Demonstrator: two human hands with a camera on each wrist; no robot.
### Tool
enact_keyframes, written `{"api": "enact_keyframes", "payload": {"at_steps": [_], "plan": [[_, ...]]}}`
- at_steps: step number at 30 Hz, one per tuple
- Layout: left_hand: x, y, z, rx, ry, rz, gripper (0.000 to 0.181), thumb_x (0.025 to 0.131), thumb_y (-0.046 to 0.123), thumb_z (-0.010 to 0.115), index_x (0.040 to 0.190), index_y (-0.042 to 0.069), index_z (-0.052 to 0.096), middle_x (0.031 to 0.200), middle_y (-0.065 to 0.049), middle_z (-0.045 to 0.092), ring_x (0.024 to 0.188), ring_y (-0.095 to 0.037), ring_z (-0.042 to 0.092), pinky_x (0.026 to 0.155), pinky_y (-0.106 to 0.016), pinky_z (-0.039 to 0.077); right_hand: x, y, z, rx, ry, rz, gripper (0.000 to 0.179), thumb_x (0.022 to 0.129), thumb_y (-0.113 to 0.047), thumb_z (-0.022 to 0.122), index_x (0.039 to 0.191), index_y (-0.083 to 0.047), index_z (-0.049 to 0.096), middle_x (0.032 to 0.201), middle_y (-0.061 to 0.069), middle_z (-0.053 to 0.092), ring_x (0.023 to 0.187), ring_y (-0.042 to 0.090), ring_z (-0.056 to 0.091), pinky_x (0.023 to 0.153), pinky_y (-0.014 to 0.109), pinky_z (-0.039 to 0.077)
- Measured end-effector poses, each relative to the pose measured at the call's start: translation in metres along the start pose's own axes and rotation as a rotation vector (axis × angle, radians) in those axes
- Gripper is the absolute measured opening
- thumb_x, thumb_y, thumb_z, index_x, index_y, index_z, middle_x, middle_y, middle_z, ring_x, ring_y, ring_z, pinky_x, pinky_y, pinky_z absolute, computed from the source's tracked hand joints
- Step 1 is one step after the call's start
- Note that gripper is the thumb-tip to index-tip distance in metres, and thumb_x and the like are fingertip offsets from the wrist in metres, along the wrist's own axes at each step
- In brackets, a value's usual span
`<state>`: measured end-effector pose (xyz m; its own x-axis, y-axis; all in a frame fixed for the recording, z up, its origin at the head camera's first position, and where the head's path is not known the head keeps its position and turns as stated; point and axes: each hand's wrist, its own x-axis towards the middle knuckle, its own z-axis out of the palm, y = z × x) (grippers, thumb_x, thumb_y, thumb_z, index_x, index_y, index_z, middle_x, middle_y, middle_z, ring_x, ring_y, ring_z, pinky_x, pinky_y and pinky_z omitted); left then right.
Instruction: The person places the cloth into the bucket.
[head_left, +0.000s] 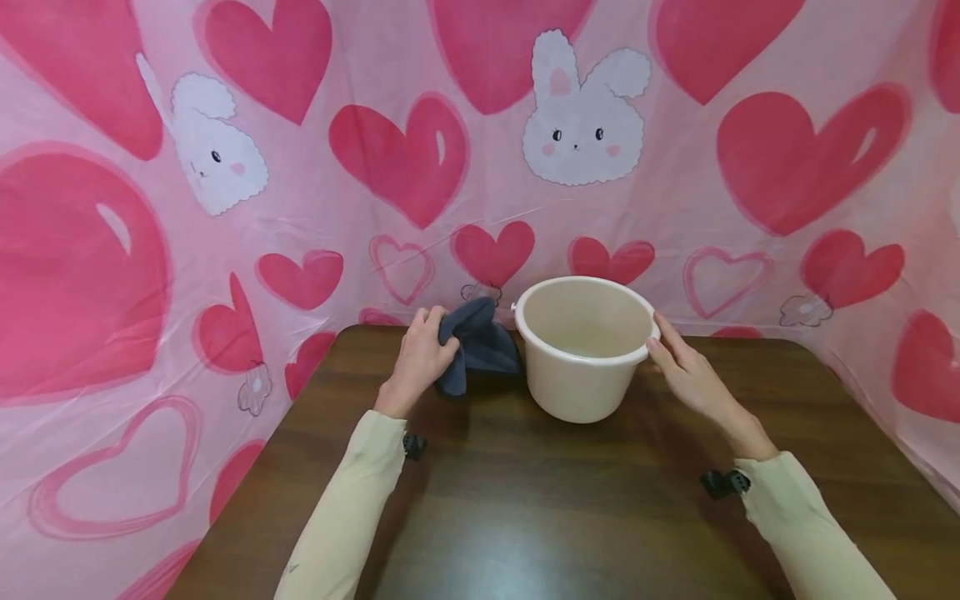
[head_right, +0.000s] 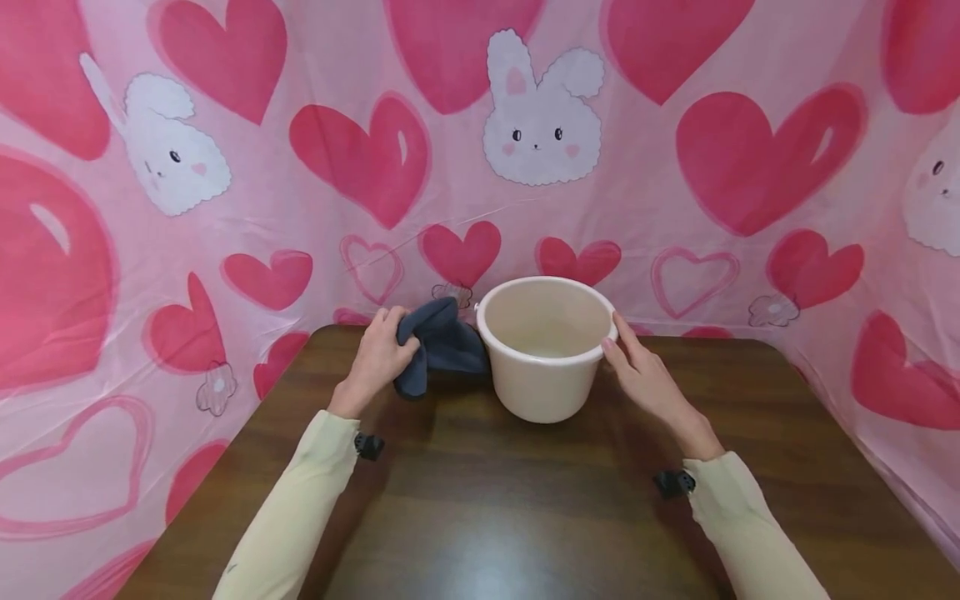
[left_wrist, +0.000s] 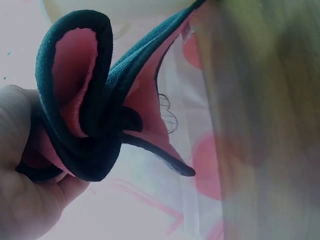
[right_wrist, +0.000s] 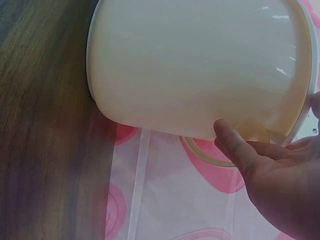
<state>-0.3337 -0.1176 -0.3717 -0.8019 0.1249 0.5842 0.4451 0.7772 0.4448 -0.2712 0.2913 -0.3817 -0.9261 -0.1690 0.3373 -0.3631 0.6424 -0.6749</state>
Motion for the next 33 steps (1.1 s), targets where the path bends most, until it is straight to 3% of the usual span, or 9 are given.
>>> {"api": "enact_keyframes", "payload": {"at_steps": [6, 12, 18, 22, 25, 27, 31, 33], "plan": [[0.006, 0.008, -0.007, -0.053, 0.056, -0.007, 0.028, 0.084, 0.011, 0.065, 0.111, 0.008, 0.059, 0.096, -0.015, 0.054, 0.082, -0.034, 0.059, 0.076, -0.049, 0.053, 0.000, 0.001, 0.000, 0.028, 0.004, 0.004, 0.060, 0.106, -0.031, 0.038, 0.158, -0.012, 0.013, 0.146, 0.032, 0.043, 0.097, 0.035, 0.071, 0.091, 0.057, 0.049], [0.014, 0.016, -0.019, -0.114, 0.199, 0.019, 0.028, 0.085, 0.010, 0.065, 0.111, 0.004, 0.060, 0.098, -0.018, 0.056, 0.085, -0.035, 0.058, 0.078, -0.048, 0.052, -0.001, 0.000, -0.001, 0.031, -0.001, 0.004, 0.059, 0.106, -0.032, 0.038, 0.159, -0.017, 0.013, 0.146, 0.031, 0.044, 0.098, 0.033, 0.071, 0.093, 0.057, 0.048], [0.021, 0.025, -0.033, -0.169, 0.298, 0.062, 0.027, 0.084, 0.008, 0.065, 0.109, 0.000, 0.060, 0.096, -0.020, 0.055, 0.084, -0.035, 0.057, 0.079, -0.048, 0.054, -0.001, 0.000, 0.000, 0.041, -0.001, 0.003, 0.059, 0.106, -0.030, 0.038, 0.159, -0.019, 0.013, 0.146, 0.031, 0.044, 0.099, 0.037, 0.070, 0.095, 0.058, 0.046], [0.026, 0.031, -0.038, -0.201, 0.364, 0.091, 0.026, 0.084, 0.008, 0.064, 0.108, -0.001, 0.060, 0.096, -0.020, 0.055, 0.086, -0.033, 0.056, 0.079, -0.047, 0.052, -0.001, 0.001, -0.001, 0.053, -0.009, 0.005, 0.060, 0.106, -0.031, 0.038, 0.159, -0.019, 0.012, 0.147, 0.030, 0.043, 0.098, 0.024, 0.072, 0.094, 0.055, 0.047], [0.029, 0.037, -0.041, -0.227, 0.426, 0.117, 0.026, 0.084, 0.007, 0.063, 0.108, -0.003, 0.060, 0.098, -0.020, 0.056, 0.090, -0.033, 0.054, 0.080, -0.045, 0.050, 0.000, 0.001, -0.001, 0.069, -0.006, -0.004, 0.060, 0.106, -0.029, 0.040, 0.159, -0.017, 0.013, 0.147, 0.030, 0.043, 0.093, 0.002, 0.069, 0.092, 0.047, 0.051], [0.032, 0.043, -0.042, -0.247, 0.469, 0.136, 0.026, 0.084, 0.006, 0.063, 0.107, -0.003, 0.059, 0.099, -0.020, 0.057, 0.092, -0.033, 0.054, 0.081, -0.044, 0.049, 0.000, 0.001, -0.001, 0.082, 0.003, -0.010, 0.060, 0.106, -0.029, 0.040, 0.158, -0.016, 0.015, 0.146, 0.031, 0.043, 0.090, -0.009, 0.064, 0.089, 0.033, 0.055], [0.035, 0.054, -0.046, -0.290, 0.525, 0.165, 0.026, 0.084, 0.007, 0.063, 0.108, -0.004, 0.059, 0.100, -0.020, 0.058, 0.094, -0.032, 0.055, 0.083, -0.044, 0.048, 0.000, 0.002, 0.000, 0.109, 0.013, -0.021, 0.059, 0.106, -0.028, 0.041, 0.158, -0.014, 0.015, 0.146, 0.032, 0.043, 0.088, -0.016, 0.060, 0.082, 0.008, 0.049], [0.035, 0.059, -0.048, -0.303, 0.533, 0.172, 0.026, 0.085, 0.007, 0.063, 0.108, -0.003, 0.059, 0.100, -0.020, 0.058, 0.094, -0.031, 0.055, 0.084, -0.043, 0.048, 0.000, 0.002, 0.000, 0.113, 0.019, -0.022, 0.059, 0.106, -0.028, 0.040, 0.158, -0.014, 0.016, 0.144, 0.033, 0.044, 0.087, -0.016, 0.060, 0.081, 0.004, 0.046]]}}
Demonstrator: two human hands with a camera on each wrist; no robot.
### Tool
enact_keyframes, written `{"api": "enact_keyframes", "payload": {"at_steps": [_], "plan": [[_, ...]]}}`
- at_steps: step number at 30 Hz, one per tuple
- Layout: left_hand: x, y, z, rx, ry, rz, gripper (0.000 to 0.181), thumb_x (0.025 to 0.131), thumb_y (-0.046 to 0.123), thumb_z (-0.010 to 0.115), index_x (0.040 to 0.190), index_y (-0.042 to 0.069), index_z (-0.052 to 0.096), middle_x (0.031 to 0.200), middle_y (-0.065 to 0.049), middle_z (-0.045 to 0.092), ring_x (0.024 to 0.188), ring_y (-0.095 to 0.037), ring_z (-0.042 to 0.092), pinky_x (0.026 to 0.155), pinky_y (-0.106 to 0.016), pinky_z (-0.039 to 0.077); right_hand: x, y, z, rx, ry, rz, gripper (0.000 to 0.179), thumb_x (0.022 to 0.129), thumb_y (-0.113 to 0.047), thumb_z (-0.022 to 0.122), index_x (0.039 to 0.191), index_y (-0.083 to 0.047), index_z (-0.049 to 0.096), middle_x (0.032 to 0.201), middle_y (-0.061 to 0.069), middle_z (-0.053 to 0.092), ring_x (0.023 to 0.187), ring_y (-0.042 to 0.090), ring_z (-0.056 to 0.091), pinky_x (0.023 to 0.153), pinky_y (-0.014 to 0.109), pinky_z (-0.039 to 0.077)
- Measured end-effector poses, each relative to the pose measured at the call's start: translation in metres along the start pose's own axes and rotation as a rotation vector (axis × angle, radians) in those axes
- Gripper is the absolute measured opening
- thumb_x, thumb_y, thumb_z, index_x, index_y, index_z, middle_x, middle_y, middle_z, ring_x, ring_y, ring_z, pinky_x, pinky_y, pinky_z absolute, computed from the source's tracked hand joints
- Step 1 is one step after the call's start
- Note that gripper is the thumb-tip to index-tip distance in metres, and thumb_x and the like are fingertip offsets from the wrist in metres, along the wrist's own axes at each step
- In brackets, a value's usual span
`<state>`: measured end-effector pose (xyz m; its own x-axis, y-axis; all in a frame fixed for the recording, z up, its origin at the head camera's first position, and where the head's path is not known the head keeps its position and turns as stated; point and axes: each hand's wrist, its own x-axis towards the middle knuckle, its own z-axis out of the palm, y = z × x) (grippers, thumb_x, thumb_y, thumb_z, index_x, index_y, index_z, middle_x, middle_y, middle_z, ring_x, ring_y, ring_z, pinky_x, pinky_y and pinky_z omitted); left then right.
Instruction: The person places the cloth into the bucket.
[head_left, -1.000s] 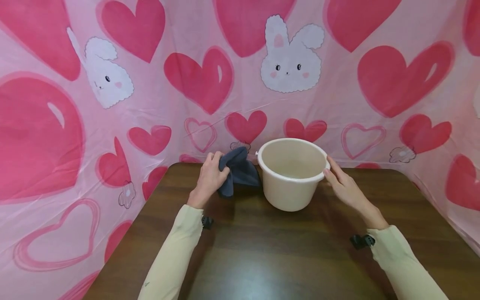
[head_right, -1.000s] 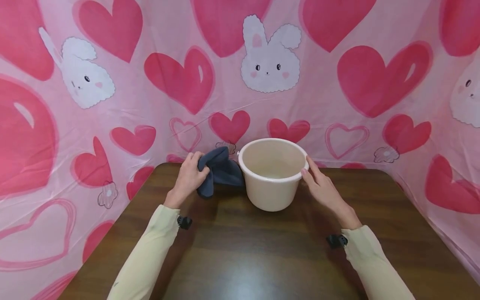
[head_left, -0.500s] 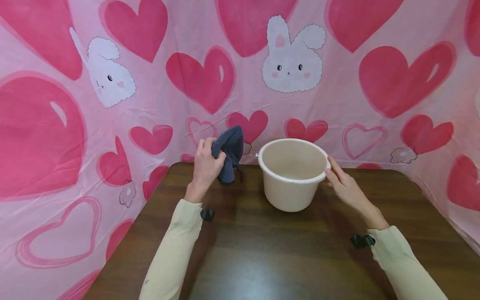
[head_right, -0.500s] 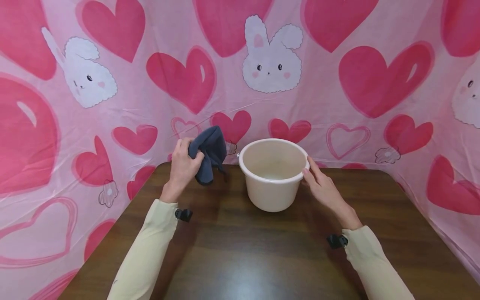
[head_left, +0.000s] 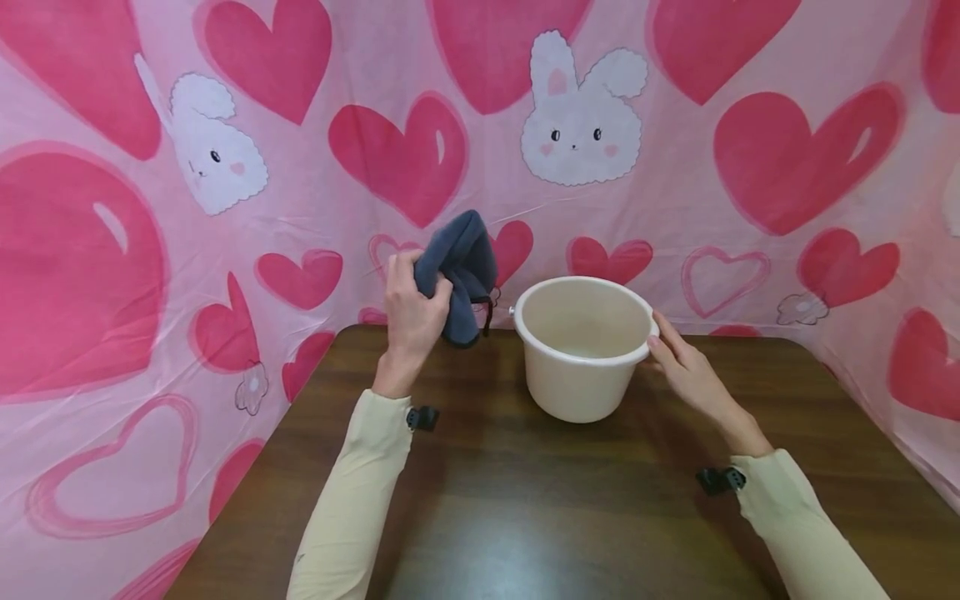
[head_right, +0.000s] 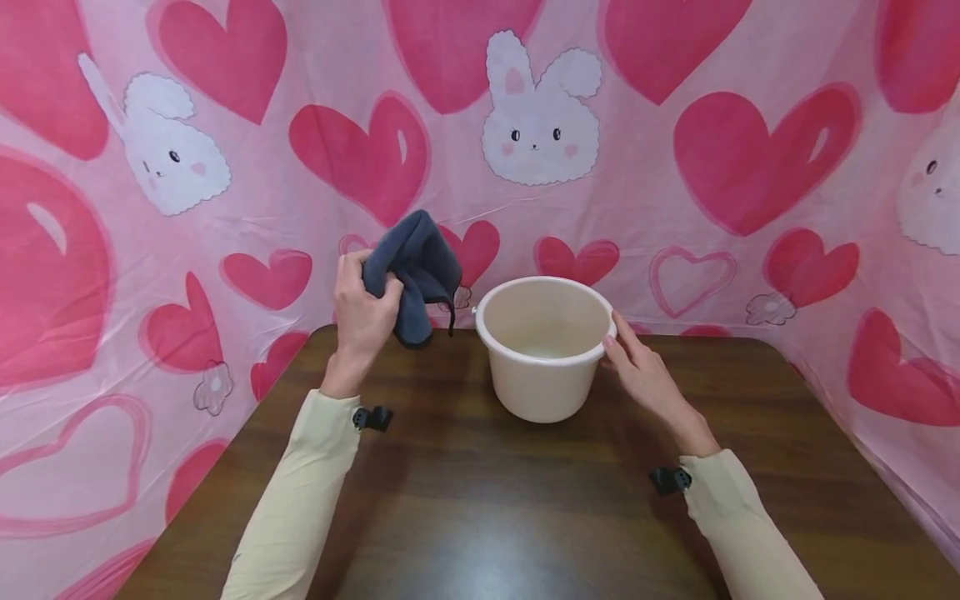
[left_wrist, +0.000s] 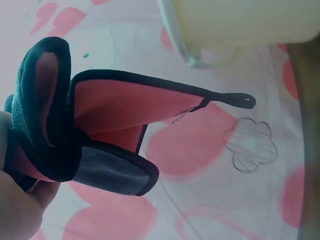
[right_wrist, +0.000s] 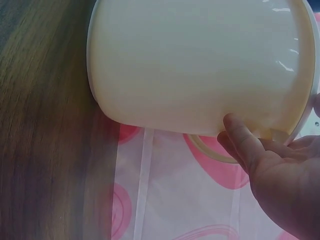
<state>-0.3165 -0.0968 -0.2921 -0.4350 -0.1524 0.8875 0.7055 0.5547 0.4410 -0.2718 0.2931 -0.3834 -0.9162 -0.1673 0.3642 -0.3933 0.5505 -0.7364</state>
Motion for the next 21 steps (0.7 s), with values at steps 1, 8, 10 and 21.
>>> {"api": "enact_keyframes", "payload": {"at_steps": [1, 8, 10, 21], "plan": [[0.001, 0.003, 0.000, -0.002, 0.004, 0.003, 0.026, 0.085, 0.007, 0.063, 0.108, -0.004, 0.059, 0.100, -0.020, 0.057, 0.094, -0.031, 0.055, 0.084, -0.043, 0.048, 0.000, 0.000, 0.001, 0.005, 0.000, -0.002, 0.059, 0.106, -0.028, 0.040, 0.158, -0.013, 0.016, 0.143, 0.033, 0.045, 0.087, -0.016, 0.060, 0.081, 0.004, 0.045], [0.009, 0.022, 0.004, -0.059, 0.064, 0.033, 0.026, 0.085, 0.008, 0.064, 0.109, -0.003, 0.058, 0.099, -0.020, 0.057, 0.093, -0.032, 0.056, 0.083, -0.043, 0.047, 0.000, 0.000, 0.002, 0.024, 0.003, -0.004, 0.059, 0.106, -0.027, 0.041, 0.158, -0.013, 0.016, 0.139, 0.034, 0.049, 0.087, -0.015, 0.061, 0.081, 0.005, 0.047], [0.012, 0.029, 0.007, -0.084, 0.073, 0.037, 0.026, 0.086, 0.007, 0.063, 0.109, -0.003, 0.058, 0.100, -0.021, 0.057, 0.095, -0.032, 0.057, 0.083, -0.043, 0.048, 0.000, 0.000, 0.002, 0.021, 0.003, 0.000, 0.059, 0.106, -0.027, 0.041, 0.158, -0.014, 0.016, 0.138, 0.034, 0.049, 0.087, -0.014, 0.061, 0.082, 0.006, 0.047], [0.019, 0.054, 0.031, -0.196, 0.057, 0.070, 0.029, 0.086, 0.009, 0.064, 0.111, -0.004, 0.056, 0.104, -0.019, 0.058, 0.096, -0.028, 0.058, 0.085, -0.039, 0.049, 0.001, -0.001, 0.002, 0.036, -0.008, 0.005, 0.060, 0.106, -0.027, 0.041, 0.158, -0.012, 0.015, 0.143, 0.034, 0.045, 0.088, -0.015, 0.061, 0.082, 0.010, 0.050]]}}
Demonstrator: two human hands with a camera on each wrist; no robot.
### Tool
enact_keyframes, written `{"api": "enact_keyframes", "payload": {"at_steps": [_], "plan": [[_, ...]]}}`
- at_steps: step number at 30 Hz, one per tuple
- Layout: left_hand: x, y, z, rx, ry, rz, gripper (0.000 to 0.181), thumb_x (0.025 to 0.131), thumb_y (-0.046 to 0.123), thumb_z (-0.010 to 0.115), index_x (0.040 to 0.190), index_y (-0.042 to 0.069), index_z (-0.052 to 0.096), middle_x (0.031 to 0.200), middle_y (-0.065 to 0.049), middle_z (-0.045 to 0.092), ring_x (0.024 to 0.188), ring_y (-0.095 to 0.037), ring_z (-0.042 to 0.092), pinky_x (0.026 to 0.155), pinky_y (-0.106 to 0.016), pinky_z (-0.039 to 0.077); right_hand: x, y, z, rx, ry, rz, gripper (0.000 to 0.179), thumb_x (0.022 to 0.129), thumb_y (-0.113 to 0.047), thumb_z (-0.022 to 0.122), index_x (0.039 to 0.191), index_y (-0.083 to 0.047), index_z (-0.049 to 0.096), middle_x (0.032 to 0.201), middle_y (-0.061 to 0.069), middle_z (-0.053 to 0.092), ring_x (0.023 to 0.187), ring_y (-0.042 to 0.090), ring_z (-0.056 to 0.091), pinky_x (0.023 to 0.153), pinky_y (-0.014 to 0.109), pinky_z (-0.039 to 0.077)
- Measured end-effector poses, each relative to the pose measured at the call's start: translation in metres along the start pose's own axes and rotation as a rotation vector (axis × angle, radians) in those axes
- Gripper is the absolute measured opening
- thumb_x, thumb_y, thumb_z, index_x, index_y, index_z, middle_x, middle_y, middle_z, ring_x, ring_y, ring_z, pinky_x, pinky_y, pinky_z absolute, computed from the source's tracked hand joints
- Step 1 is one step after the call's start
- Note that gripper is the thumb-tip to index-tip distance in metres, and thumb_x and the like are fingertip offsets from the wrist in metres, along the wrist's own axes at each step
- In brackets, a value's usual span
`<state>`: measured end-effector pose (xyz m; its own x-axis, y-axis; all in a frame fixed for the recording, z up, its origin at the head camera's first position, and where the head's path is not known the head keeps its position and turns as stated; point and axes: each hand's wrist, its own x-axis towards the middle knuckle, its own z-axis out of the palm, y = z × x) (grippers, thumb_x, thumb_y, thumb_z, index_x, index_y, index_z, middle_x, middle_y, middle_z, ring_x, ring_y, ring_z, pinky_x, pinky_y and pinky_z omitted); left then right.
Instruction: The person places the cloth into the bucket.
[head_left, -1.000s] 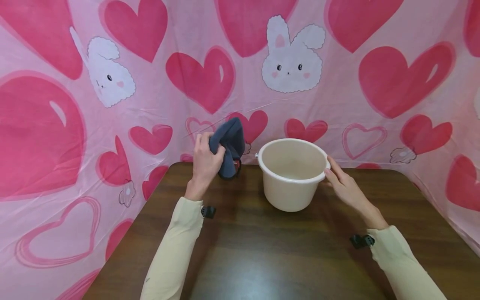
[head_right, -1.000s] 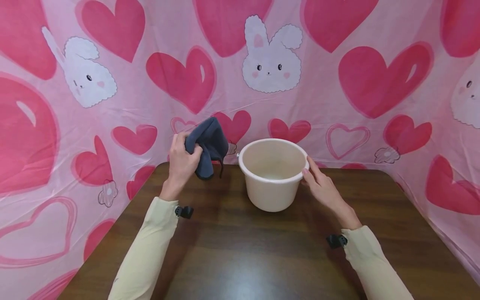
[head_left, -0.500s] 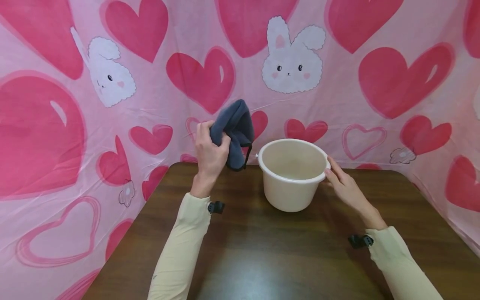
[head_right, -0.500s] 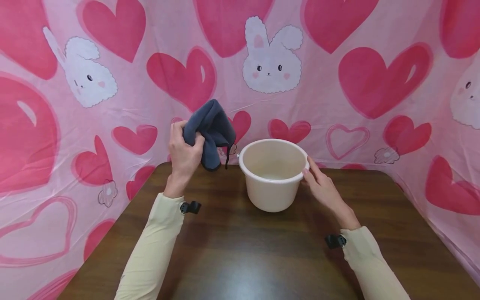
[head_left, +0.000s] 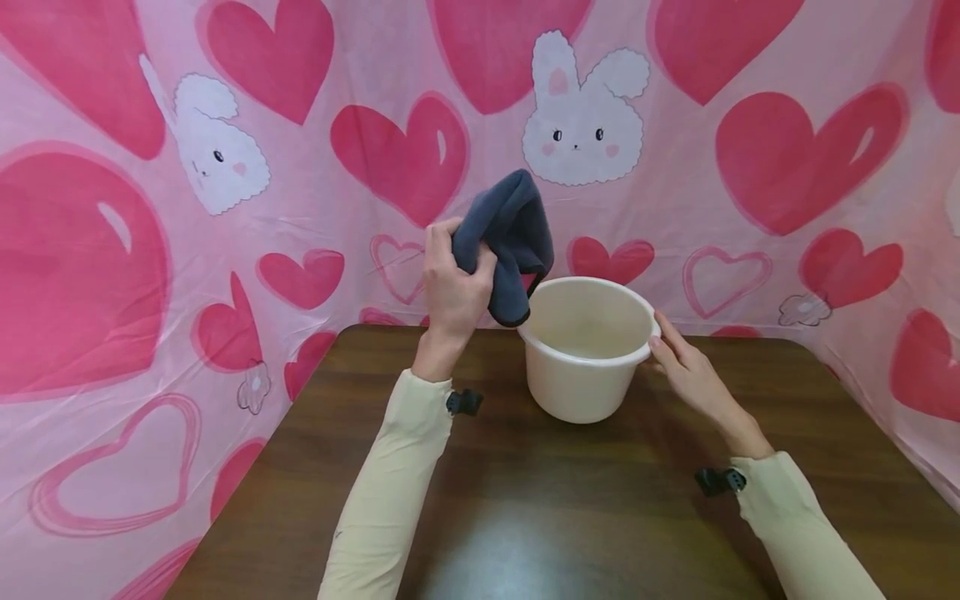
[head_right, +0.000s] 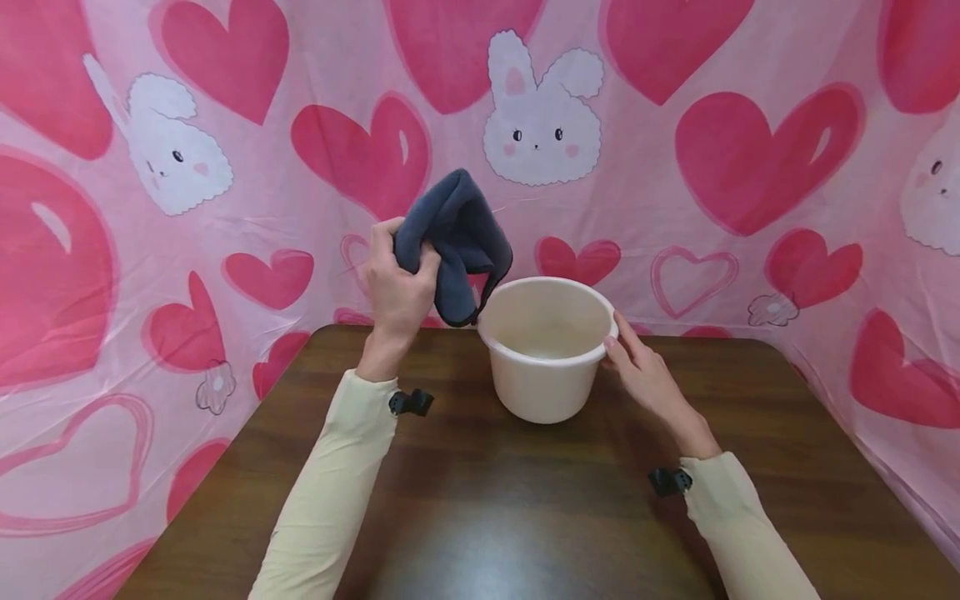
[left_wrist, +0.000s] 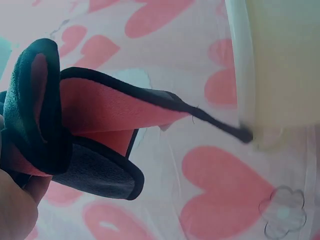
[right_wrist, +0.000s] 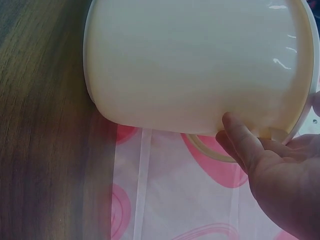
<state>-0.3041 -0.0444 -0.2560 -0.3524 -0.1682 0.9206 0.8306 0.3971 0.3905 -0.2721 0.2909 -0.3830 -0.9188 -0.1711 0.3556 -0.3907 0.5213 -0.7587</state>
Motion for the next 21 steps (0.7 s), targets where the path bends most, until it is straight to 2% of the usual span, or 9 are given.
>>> {"api": "enact_keyframes", "payload": {"at_steps": [4, 7, 9, 12, 14, 16, 20, 21], "plan": [[-0.004, 0.004, 0.014, -0.029, -0.021, -0.005, 0.029, 0.086, 0.008, 0.064, 0.111, -0.005, 0.055, 0.105, -0.018, 0.059, 0.097, -0.028, 0.058, 0.088, -0.036, 0.049, -0.001, 0.000, 0.000, -0.001, -0.004, 0.006, 0.060, 0.106, -0.028, 0.041, 0.158, -0.013, 0.014, 0.143, 0.034, 0.044, 0.088, -0.015, 0.061, 0.081, 0.009, 0.050], [-0.011, 0.007, 0.024, -0.050, -0.052, -0.025, 0.029, 0.087, 0.008, 0.064, 0.112, -0.004, 0.055, 0.106, -0.018, 0.060, 0.098, -0.027, 0.058, 0.090, -0.034, 0.050, -0.001, 0.000, 0.000, -0.007, -0.008, 0.010, 0.060, 0.106, -0.028, 0.040, 0.158, -0.015, 0.014, 0.145, 0.033, 0.044, 0.089, -0.015, 0.060, 0.082, 0.013, 0.052], [-0.016, 0.008, 0.030, -0.069, -0.080, -0.052, 0.030, 0.088, 0.009, 0.065, 0.113, -0.003, 0.054, 0.107, -0.017, 0.060, 0.098, -0.026, 0.058, 0.091, -0.033, 0.050, -0.002, 0.000, 0.000, -0.015, -0.009, 0.014, 0.060, 0.106, -0.029, 0.040, 0.158, -0.015, 0.014, 0.145, 0.033, 0.043, 0.090, -0.015, 0.060, 0.084, 0.016, 0.053], [-0.024, 0.007, 0.037, -0.069, -0.146, -0.110, 0.030, 0.089, 0.011, 0.064, 0.114, -0.002, 0.053, 0.107, -0.016, 0.062, 0.097, -0.025, 0.061, 0.091, -0.034, 0.052, -0.002, 0.000, 0.000, -0.024, -0.010, 0.022, 0.060, 0.106, -0.030, 0.040, 0.158, -0.017, 0.014, 0.145, 0.032, 0.044, 0.089, -0.015, 0.061, 0.084, 0.013, 0.052], [-0.030, 0.004, 0.040, -0.049, -0.227, -0.165, 0.031, 0.090, 0.012, 0.064, 0.116, 0.000, 0.051, 0.107, -0.015, 0.063, 0.095, -0.025, 0.062, 0.090, -0.034, 0.054, -0.001, -0.001, -0.001, -0.026, -0.015, 0.026, 0.060, 0.106, -0.030, 0.040, 0.158, -0.017, 0.013, 0.145, 0.032, 0.044, 0.090, -0.014, 0.061, 0.085, 0.013, 0.051], [-0.036, 0.000, 0.042, -0.017, -0.341, -0.216, 0.032, 0.092, 0.014, 0.063, 0.118, 0.003, 0.049, 0.111, -0.014, 0.063, 0.097, -0.024, 0.063, 0.091, -0.034, 0.054, -0.002, -0.001, -0.002, -0.042, -0.023, 0.038, 0.061, 0.106, -0.031, 0.040, 0.158, -0.018, 0.013, 0.145, 0.031, 0.044, 0.090, -0.014, 0.061, 0.085, 0.011, 0.049], [-0.044, -0.009, 0.039, 0.025, -0.581, -0.283, 0.037, 0.095, 0.015, 0.061, 0.126, 0.004, 0.045, 0.122, -0.013, 0.058, 0.110, -0.023, 0.062, 0.098, -0.035, 0.052, -0.001, 0.000, -0.008, -0.052, -0.052, 0.041, 0.061, 0.106, -0.031, 0.041, 0.159, -0.018, 0.013, 0.144, 0.030, 0.046, 0.090, -0.012, 0.061, 0.084, 0.024, 0.056], [-0.046, -0.012, 0.037, 0.028, -0.624, -0.292, 0.039, 0.095, 0.016, 0.061, 0.128, 0.004, 0.044, 0.125, -0.013, 0.056, 0.114, -0.023, 0.061, 0.100, -0.036, 0.051, -0.001, 0.001, -0.010, -0.058, -0.054, 0.039, 0.061, 0.105, -0.031, 0.042, 0.159, -0.018, 0.014, 0.143, 0.030, 0.048, 0.090, -0.012, 0.061, 0.082, 0.022, 0.056]]}}
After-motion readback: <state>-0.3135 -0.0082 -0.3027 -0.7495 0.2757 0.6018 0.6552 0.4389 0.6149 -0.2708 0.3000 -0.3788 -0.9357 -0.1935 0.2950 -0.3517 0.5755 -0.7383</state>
